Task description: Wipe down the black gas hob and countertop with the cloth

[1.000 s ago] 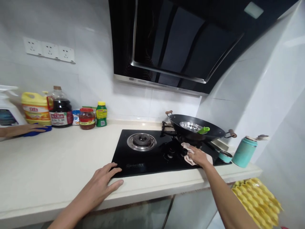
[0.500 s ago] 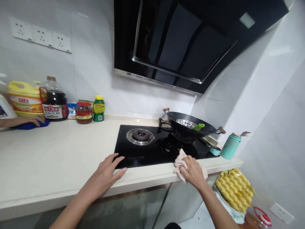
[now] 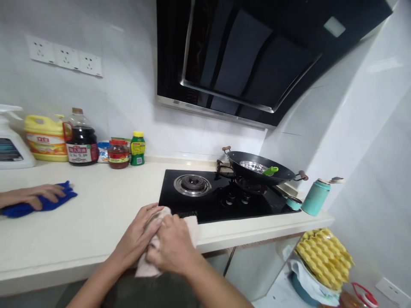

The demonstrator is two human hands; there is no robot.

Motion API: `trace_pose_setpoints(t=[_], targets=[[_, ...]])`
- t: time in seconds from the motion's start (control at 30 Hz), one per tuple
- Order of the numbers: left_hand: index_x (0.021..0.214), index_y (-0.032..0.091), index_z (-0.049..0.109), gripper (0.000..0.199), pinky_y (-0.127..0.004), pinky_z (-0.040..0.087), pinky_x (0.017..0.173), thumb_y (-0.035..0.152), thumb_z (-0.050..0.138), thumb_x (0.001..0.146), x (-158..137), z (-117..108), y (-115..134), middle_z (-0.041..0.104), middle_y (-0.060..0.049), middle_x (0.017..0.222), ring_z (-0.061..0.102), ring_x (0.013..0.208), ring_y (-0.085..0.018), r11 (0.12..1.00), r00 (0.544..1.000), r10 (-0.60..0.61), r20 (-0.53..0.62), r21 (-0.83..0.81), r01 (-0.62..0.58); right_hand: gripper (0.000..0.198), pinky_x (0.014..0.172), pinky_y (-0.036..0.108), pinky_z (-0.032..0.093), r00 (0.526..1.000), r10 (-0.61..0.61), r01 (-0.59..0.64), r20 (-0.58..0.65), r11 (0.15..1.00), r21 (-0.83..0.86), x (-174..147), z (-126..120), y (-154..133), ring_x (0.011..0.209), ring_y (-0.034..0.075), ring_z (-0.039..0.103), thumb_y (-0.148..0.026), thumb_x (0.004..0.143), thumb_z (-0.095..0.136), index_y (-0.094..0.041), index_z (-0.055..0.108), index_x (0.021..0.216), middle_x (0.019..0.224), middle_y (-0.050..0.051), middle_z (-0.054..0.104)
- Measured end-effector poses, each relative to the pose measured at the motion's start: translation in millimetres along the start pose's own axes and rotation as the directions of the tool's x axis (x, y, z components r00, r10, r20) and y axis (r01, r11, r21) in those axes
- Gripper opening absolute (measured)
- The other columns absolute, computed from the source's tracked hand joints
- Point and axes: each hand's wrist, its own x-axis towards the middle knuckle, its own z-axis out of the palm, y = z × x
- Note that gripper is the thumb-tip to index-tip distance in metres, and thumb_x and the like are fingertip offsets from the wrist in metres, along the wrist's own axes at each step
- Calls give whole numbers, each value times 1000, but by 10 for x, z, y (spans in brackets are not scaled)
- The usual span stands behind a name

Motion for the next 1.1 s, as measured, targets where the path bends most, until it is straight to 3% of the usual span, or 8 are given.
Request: trace_pose_setpoints(t=[0.13,0.23,0.33,0.47,0.67,0.83,0.93,1.1], targets=[[135,27,64,46,-44,44,118,50,42,102,-115,-166,39,56,-6,150,53,138,-27,999,1000,17,-18,46,-17,68,100,55,45,1000,-28,28,-4,976,215,135,74,-171,111,31,52,-47,77,69,-23,47,137,127,10,55],[149,29,52,54,-43,42,118,53,43,102,-205,-228,80,53,-7,155,52,140,-28,993,993,39,113,103,-51,71,105,47,46,998,-66,50,17,883,467,34,-65,-14,117,26,54,-37,71,75,-24,47,135,127,7,54],[157,32,42,72,-46,43,116,63,56,94,-267,-239,163,52,-7,157,52,140,-32,978,956,11,294,197,-72,59,108,41,45,993,-113,108,-27,812,574,-184,-294,377,129,24,51,-29,74,73,-27,55,130,141,8,46],[144,31,59,80,-54,43,113,64,78,74,-275,-161,414,54,-13,153,49,140,-40,929,928,-81,364,365,-63,23,110,46,42,955,99,21,-281,918,397,-506,-598,1169,125,25,54,-27,90,56,-26,65,111,129,9,58],[134,28,64,68,-61,38,107,37,84,70,-192,400,909,58,-16,137,46,129,-45,911,912,-5,411,377,-165,26,104,49,45,867,322,-264,-380,944,198,-853,-755,2074,109,27,62,-40,91,51,-24,68,102,112,10,66],[135,28,58,68,-61,37,98,40,81,72,-50,1135,1237,57,-15,129,45,123,-44,896,883,203,423,284,-342,35,107,49,42,898,347,-302,-269,933,195,-931,-680,2148,113,27,62,-52,94,49,-26,70,103,114,7,69],[128,24,61,53,-56,38,93,48,72,82,30,1474,1365,59,-16,123,46,118,-41,867,872,299,387,272,-418,43,105,43,45,858,433,-331,-277,878,346,-960,-688,2213,114,25,63,-57,96,43,-25,71,103,115,8,69],[123,20,62,47,-49,37,85,48,68,85,26,1579,1343,61,-16,111,50,104,-35,840,870,324,371,311,-445,46,107,41,44,815,512,-384,-270,827,411,-1023,-706,2344,118,26,61,-59,95,44,-23,72,105,120,10,69]])
